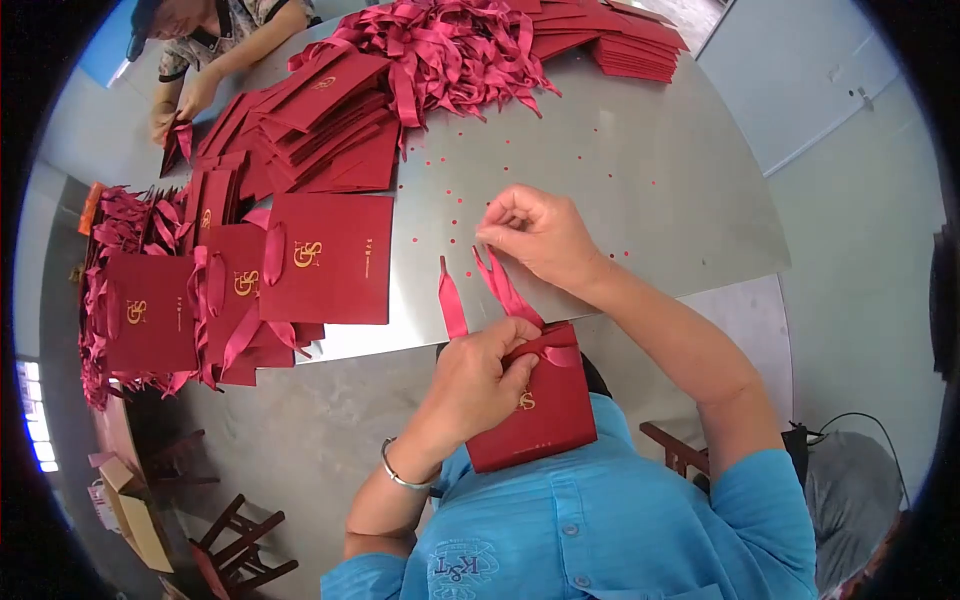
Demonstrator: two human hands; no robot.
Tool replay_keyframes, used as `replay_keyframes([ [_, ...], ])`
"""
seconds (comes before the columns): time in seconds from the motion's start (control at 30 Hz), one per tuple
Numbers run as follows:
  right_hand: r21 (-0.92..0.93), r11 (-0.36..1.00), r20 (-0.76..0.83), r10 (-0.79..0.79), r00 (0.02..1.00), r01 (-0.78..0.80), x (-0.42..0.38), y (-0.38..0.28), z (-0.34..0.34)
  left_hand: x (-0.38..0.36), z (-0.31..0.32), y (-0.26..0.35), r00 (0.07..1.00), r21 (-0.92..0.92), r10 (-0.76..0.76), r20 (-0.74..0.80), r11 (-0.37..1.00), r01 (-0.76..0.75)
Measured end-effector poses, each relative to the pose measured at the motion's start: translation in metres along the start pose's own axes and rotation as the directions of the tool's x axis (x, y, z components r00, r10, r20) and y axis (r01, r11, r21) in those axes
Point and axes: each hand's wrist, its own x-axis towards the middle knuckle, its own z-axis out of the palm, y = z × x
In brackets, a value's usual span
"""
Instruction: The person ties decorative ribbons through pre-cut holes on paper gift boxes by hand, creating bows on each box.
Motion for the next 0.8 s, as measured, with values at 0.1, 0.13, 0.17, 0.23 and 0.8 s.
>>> replay_keyframes([
  [0.1,0.101,0.980,-0.014,0.175,0.984,-0.173,-0.001,-0.011,-0.006,0.000,-0.001,0.003,0.999,-0.012,-0.034,0.006,0.999,0.034],
  [0.13,0.098,0.980,-0.013,0.175,0.985,-0.173,-0.001,-0.010,-0.009,0.001,-0.002,0.004,0.999,-0.014,-0.033,0.004,0.999,0.033],
  [0.17,0.111,0.979,0.003,0.170,0.985,-0.169,-0.001,-0.009,-0.012,0.001,-0.002,0.005,0.999,-0.018,-0.033,0.005,0.999,0.033],
  [0.23,0.120,0.979,0.024,0.165,0.986,-0.166,-0.002,-0.008,-0.015,0.001,-0.002,0.004,0.999,-0.025,-0.034,0.002,0.999,0.034],
  [0.8,-0.244,0.969,0.176,0.026,0.984,0.018,-0.061,-0.040,-0.049,0.002,-0.003,-0.002,0.999,-0.082,-0.042,0.023,0.996,0.044],
])
